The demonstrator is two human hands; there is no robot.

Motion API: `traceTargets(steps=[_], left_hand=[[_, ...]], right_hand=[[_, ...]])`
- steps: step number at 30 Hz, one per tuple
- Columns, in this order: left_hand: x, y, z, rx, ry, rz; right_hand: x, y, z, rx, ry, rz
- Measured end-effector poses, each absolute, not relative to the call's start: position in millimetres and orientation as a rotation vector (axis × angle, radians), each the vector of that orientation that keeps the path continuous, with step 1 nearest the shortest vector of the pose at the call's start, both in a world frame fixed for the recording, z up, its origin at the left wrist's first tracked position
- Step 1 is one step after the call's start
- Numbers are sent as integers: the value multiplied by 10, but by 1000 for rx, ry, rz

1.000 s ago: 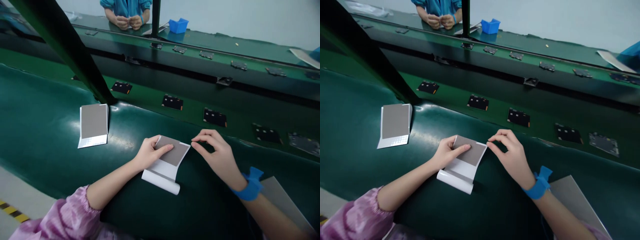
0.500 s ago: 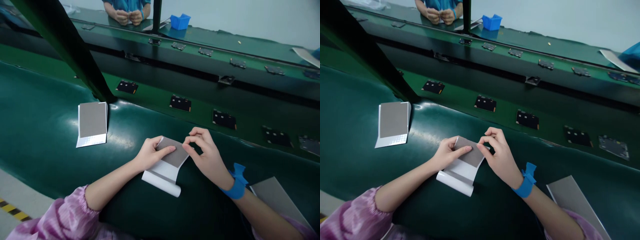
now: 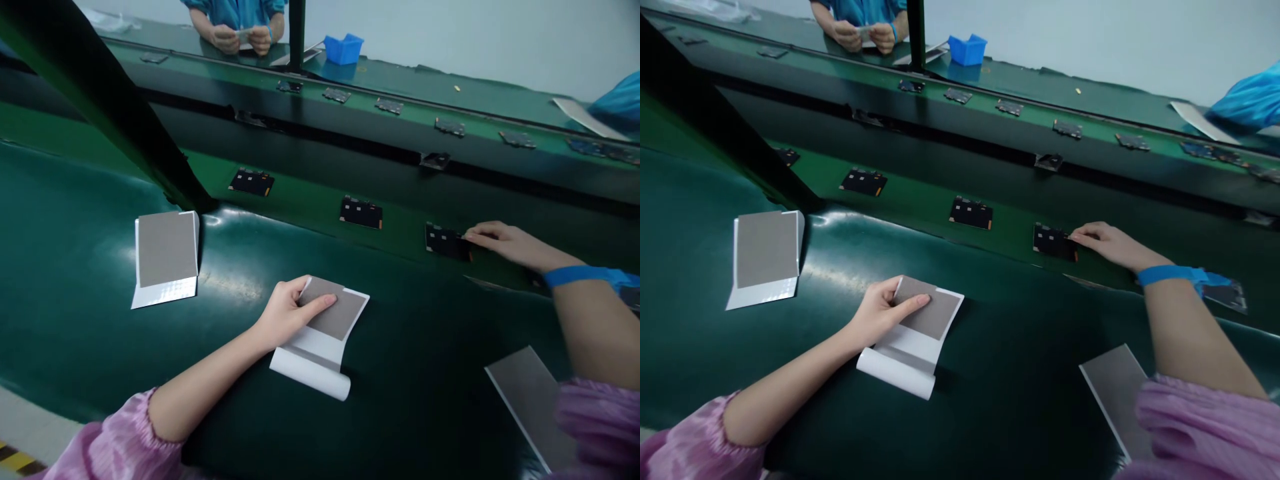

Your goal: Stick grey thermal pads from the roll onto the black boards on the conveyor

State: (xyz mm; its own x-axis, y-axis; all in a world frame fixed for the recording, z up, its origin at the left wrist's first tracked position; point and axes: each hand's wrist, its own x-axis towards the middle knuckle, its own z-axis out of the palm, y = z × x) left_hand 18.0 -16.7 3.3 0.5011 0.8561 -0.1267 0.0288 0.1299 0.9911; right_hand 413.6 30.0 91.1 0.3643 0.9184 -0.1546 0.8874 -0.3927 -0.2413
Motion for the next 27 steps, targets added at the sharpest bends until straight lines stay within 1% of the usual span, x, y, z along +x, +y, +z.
traceTargets(steps=[3,8,10,14,16,17,19,21,24,27], left_hand=[[176,-166,25,1307,892,712],[174,-164,19,1308,878,718],[175,-163,10,1306,861,736],[177,-163,-12,1308,827,783],[177,-160,-14,1297,811,785],[177,-159,-11,1289,805,782],[178,-158,-4,1270,794,780],[179,-159,1,1261,791,788],[181,-161,-2,1276,804,794],[182,-163,-10,1296,807,791]], right_hand=[[4044,302,934,-2585,-1479,636],[4149,266,878,-2619,-1343,674],[4200,235,864,-2594,-1242,587],[3945,112,846,-2479,-1090,237],[3587,2,811,-2362,-1189,172],[3370,-65,790,-2224,-1365,207],[2921,-204,757,-1810,-1840,301],[2534,-310,741,-1588,-2014,379],[2184,-361,708,-1491,-2062,453],[2058,-354,644,-1461,-2044,492]])
